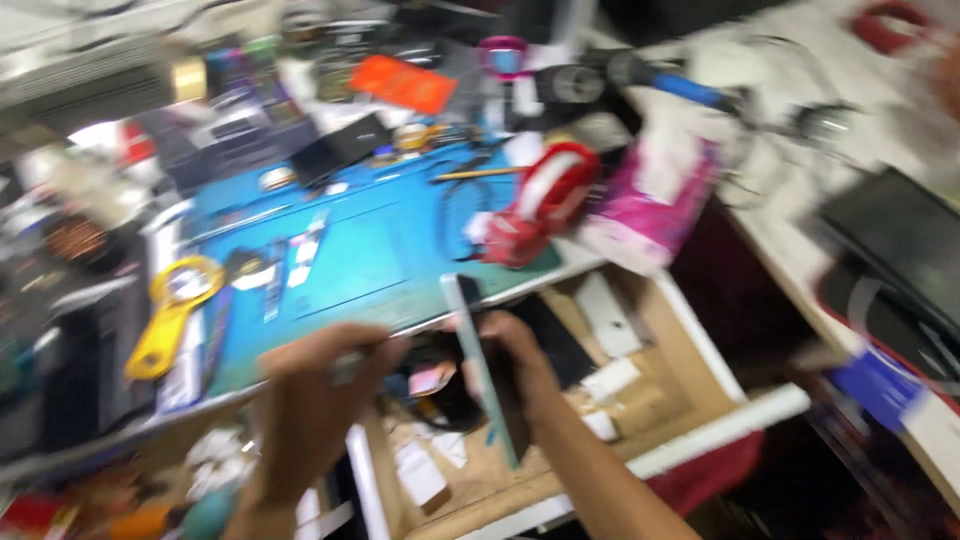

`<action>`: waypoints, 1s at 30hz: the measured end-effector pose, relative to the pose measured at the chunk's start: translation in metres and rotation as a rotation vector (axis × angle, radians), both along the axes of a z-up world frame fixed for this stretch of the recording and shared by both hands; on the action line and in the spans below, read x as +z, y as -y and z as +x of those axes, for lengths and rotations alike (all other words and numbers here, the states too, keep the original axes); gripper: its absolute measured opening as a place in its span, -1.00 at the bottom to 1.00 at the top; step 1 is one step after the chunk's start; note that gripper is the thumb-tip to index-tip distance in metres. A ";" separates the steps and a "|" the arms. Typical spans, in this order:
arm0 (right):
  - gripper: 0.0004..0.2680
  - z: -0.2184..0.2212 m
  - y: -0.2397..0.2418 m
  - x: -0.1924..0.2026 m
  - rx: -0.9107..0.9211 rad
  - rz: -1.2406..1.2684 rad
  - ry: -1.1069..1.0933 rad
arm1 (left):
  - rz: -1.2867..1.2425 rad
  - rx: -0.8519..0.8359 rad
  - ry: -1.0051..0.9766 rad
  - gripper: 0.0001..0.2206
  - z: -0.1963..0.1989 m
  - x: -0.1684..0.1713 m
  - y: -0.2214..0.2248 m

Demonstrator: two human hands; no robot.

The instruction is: Preparing and inspecting new mobile and tablet screens by removing protective films and checking the display.

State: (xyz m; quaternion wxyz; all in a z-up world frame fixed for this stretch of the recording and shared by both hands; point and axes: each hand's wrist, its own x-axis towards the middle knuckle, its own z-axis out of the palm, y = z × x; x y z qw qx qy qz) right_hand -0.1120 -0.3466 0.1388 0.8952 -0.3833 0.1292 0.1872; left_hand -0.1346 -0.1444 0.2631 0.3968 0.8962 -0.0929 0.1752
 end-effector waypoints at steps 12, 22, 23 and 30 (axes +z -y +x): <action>-0.76 0.003 -0.006 0.010 -0.124 -0.492 0.348 | -0.585 -0.078 -0.632 -0.70 -0.010 -0.088 0.024; -0.66 0.019 -0.016 0.037 0.222 -0.385 0.303 | -1.178 0.038 -0.837 -0.75 0.001 -0.125 -0.005; -0.57 0.025 -0.012 0.034 0.259 -0.331 0.362 | -1.199 0.107 -0.802 -0.70 0.008 -0.133 -0.005; -0.27 -0.013 0.081 0.113 0.543 -0.667 0.384 | -1.021 0.264 -0.562 -0.82 0.065 -0.139 -0.034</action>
